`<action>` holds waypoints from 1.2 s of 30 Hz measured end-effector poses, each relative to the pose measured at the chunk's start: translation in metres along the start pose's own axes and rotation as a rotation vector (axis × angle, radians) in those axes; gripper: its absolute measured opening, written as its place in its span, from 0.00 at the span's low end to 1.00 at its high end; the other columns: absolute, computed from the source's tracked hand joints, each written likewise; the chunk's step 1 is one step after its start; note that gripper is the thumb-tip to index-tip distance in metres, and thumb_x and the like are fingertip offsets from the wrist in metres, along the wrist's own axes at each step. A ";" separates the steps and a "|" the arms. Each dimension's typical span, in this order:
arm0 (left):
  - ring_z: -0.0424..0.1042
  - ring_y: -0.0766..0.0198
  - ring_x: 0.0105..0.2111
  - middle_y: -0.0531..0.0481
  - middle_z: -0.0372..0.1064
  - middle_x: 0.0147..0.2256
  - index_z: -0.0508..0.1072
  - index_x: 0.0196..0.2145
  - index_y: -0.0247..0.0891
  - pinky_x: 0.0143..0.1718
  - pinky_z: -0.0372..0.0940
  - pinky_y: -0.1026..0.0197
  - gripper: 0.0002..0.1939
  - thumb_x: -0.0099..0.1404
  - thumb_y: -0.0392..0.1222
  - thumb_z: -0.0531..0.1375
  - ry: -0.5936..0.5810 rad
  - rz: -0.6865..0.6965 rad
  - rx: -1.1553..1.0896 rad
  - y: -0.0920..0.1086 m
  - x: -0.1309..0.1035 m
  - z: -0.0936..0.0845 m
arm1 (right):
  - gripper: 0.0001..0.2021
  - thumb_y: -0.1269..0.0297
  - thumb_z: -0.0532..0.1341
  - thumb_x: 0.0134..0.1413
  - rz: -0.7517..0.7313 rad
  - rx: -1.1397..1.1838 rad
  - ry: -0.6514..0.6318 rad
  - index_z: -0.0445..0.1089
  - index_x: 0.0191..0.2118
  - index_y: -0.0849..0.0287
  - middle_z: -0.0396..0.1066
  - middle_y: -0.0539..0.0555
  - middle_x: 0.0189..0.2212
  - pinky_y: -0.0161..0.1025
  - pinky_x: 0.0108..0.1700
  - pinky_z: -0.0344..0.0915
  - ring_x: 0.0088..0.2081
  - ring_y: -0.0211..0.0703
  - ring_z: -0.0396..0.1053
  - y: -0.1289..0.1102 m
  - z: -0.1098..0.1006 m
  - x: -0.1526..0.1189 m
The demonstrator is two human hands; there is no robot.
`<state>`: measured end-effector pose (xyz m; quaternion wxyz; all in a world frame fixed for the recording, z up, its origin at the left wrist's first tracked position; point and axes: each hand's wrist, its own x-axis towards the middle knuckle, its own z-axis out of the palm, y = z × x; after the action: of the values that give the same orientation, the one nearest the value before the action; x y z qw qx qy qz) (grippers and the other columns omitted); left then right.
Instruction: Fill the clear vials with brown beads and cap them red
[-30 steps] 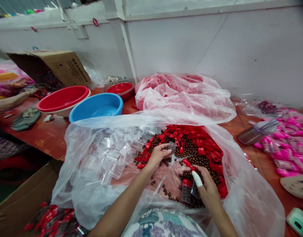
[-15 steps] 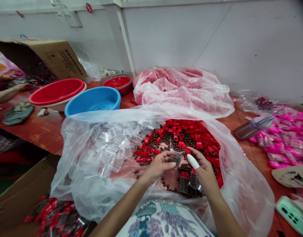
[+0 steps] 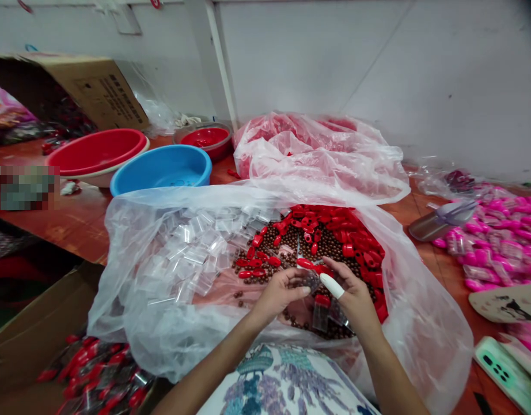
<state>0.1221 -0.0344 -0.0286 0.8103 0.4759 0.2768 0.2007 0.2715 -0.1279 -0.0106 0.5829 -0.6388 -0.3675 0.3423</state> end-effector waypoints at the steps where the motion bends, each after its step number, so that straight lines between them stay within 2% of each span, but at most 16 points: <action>1: 0.71 0.57 0.43 0.43 0.72 0.42 0.73 0.42 0.34 0.49 0.61 0.53 0.21 0.48 0.39 0.68 0.007 -0.003 0.015 0.000 -0.001 0.000 | 0.19 0.60 0.64 0.47 -0.007 0.010 0.009 0.70 0.47 0.54 0.68 0.55 0.45 0.46 0.52 0.61 0.48 0.47 0.65 0.001 -0.001 0.000; 5: 0.71 0.56 0.43 0.43 0.73 0.43 0.74 0.42 0.35 0.50 0.60 0.52 0.21 0.48 0.39 0.68 0.010 -0.009 0.034 0.002 -0.004 0.000 | 0.14 0.60 0.64 0.47 -0.012 0.040 0.001 0.73 0.42 0.53 0.67 0.56 0.49 0.50 0.55 0.58 0.52 0.50 0.63 0.002 -0.004 0.000; 11: 0.71 0.57 0.42 0.43 0.73 0.43 0.74 0.42 0.34 0.49 0.61 0.54 0.20 0.49 0.39 0.67 0.017 0.000 0.040 0.002 -0.007 0.001 | 0.19 0.58 0.57 0.56 -0.094 -0.076 -0.247 0.65 0.54 0.48 0.59 0.53 0.58 0.52 0.61 0.48 0.60 0.49 0.53 -0.011 -0.004 -0.010; 14: 0.71 0.57 0.42 0.42 0.73 0.43 0.74 0.42 0.33 0.49 0.62 0.55 0.21 0.49 0.39 0.67 0.013 -0.015 0.065 0.001 -0.008 0.000 | 0.20 0.57 0.55 0.58 -0.039 -0.060 -0.266 0.61 0.57 0.47 0.57 0.50 0.59 0.52 0.63 0.43 0.61 0.47 0.51 -0.009 -0.004 -0.016; 19: 0.72 0.58 0.41 0.43 0.73 0.42 0.74 0.43 0.34 0.48 0.62 0.56 0.20 0.50 0.39 0.66 -0.009 -0.028 0.096 -0.001 -0.010 0.001 | 0.25 0.59 0.63 0.50 0.102 0.170 -0.161 0.62 0.56 0.47 0.61 0.52 0.57 0.53 0.59 0.54 0.58 0.49 0.57 0.004 -0.002 -0.018; 22: 0.72 0.58 0.41 0.43 0.74 0.41 0.75 0.41 0.34 0.48 0.62 0.56 0.20 0.49 0.39 0.67 0.002 -0.005 0.129 0.001 -0.011 0.003 | 0.25 0.60 0.65 0.47 0.102 0.151 -0.175 0.64 0.54 0.49 0.63 0.53 0.55 0.54 0.58 0.55 0.57 0.51 0.60 0.006 -0.002 -0.018; 27: 0.72 0.58 0.40 0.43 0.74 0.40 0.76 0.39 0.33 0.46 0.63 0.57 0.17 0.49 0.39 0.67 -0.009 0.043 0.168 0.004 -0.011 0.003 | 0.20 0.62 0.58 0.55 -0.074 -0.126 -0.235 0.63 0.55 0.48 0.60 0.51 0.57 0.54 0.61 0.47 0.59 0.48 0.56 0.006 -0.005 -0.021; 33: 0.73 0.59 0.37 0.44 0.75 0.37 0.76 0.38 0.32 0.44 0.64 0.58 0.17 0.49 0.38 0.67 0.011 0.042 0.159 0.001 -0.012 0.003 | 0.20 0.67 0.51 0.60 -0.251 -0.261 -0.228 0.61 0.57 0.48 0.61 0.51 0.57 0.53 0.60 0.52 0.58 0.45 0.57 0.010 -0.003 -0.025; 36: 0.72 0.59 0.37 0.45 0.75 0.37 0.76 0.39 0.33 0.43 0.64 0.59 0.17 0.49 0.37 0.67 0.036 0.029 0.120 -0.002 -0.012 0.001 | 0.22 0.68 0.51 0.60 -0.324 -0.381 -0.254 0.55 0.60 0.48 0.57 0.51 0.59 0.51 0.60 0.53 0.59 0.44 0.55 0.011 0.001 -0.028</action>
<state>0.1134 -0.0433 -0.0267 0.7724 0.5237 0.2960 0.2039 0.2575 -0.1520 -0.0213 0.4487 -0.6217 -0.5926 0.2469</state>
